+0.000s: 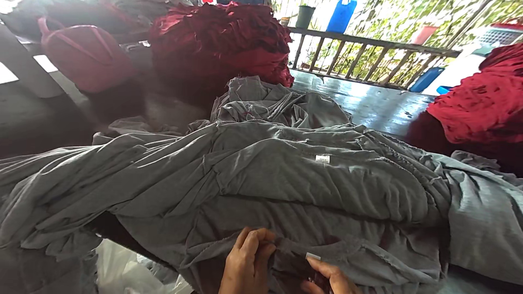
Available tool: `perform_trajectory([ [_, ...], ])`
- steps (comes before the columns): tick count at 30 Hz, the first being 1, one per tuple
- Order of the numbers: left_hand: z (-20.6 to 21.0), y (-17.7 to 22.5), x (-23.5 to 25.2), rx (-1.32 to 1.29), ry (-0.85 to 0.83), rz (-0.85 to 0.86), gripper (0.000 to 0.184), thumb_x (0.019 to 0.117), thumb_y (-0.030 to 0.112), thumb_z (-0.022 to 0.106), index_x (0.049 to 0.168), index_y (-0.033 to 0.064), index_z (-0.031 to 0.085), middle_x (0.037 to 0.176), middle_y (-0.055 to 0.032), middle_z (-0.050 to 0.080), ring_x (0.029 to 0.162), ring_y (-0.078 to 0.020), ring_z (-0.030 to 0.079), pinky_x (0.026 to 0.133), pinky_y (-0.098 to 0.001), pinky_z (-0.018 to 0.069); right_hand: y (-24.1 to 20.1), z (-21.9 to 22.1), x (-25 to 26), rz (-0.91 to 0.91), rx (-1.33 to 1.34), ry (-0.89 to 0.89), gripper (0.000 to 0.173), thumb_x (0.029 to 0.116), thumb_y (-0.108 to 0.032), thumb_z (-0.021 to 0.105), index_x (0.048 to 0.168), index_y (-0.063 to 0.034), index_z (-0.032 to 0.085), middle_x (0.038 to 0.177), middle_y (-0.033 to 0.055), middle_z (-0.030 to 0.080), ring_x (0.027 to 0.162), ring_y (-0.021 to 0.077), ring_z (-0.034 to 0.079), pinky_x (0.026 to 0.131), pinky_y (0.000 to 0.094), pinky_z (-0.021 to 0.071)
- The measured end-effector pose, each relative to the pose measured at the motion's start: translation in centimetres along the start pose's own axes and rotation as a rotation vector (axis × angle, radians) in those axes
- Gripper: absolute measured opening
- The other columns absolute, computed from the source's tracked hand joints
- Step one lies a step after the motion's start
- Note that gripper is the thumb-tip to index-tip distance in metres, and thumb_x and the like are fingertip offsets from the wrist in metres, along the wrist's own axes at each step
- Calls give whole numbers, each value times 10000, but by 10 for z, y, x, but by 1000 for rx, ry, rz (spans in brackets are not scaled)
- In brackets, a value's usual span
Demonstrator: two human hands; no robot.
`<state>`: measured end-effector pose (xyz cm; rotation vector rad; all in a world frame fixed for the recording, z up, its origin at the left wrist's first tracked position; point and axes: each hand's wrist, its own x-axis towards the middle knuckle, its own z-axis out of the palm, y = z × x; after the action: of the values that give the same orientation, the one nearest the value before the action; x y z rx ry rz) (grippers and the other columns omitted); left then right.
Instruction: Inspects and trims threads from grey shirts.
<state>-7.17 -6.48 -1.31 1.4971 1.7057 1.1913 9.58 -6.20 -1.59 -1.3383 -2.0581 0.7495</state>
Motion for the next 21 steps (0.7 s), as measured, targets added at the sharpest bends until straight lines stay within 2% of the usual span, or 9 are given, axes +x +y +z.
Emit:
perform_trajectory([
  [8,-2,2,-2,-28,-10,27,151,920,-29,629,1013,-133,688,948,-218,678,847,-146,671,812,-184,535,-11,6,6,-90,-221,31,255,947,-77,646,1075,136,704,959,258,744,836,390,749,767,437,605],
  [21,-2,-2,-1,-50,-3,36,150,917,-26,635,1011,-129,690,941,-213,682,847,-144,673,817,-177,533,-14,11,9,-129,-276,52,234,945,-77,645,1049,117,723,930,236,753,823,367,755,762,410,605],
])
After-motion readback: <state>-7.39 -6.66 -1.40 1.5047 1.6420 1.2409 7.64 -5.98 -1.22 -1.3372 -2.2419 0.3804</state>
